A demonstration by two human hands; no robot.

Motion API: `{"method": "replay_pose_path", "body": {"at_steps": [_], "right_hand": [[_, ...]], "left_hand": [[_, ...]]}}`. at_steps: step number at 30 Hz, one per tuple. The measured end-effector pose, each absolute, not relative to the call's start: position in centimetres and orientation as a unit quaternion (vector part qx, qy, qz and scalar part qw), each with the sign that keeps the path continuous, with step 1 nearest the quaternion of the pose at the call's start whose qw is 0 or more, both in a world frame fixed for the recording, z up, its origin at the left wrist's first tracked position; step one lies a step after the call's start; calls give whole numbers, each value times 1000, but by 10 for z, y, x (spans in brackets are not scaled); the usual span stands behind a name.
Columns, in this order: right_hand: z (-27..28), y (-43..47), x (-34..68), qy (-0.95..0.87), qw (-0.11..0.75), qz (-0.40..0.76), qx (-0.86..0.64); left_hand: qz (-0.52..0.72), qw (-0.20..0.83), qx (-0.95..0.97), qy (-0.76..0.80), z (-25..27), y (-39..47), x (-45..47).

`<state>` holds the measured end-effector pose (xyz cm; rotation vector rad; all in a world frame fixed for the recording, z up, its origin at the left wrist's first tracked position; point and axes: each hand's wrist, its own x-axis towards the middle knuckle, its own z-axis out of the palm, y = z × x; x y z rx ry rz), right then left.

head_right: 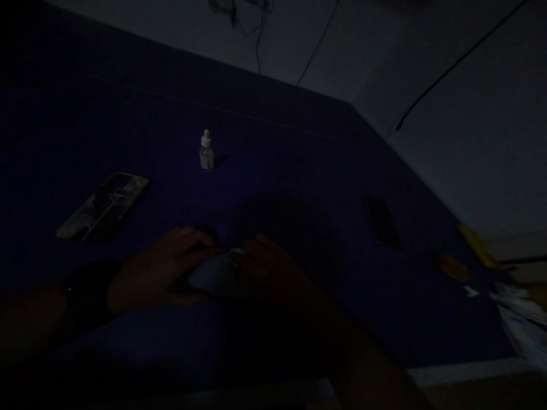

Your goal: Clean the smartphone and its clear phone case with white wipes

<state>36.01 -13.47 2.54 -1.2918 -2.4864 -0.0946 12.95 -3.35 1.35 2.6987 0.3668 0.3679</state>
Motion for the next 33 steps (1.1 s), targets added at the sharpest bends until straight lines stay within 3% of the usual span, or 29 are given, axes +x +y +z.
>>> {"method": "replay_pose_path", "body": {"at_steps": [4, 9, 22, 33], "right_hand": [[24, -140, 363, -905, 178, 4, -387], [22, -141, 365, -886, 180, -20, -426], [29, -138, 382, -826, 185, 72, -527], [22, -137, 387, -835, 172, 117, -510]], "left_hand": [[135, 199, 962, 129, 13, -33, 130], [130, 205, 961, 129, 16, -34, 130], [134, 202, 962, 126, 15, -33, 130], [140, 205, 960, 126, 15, -33, 130]]}}
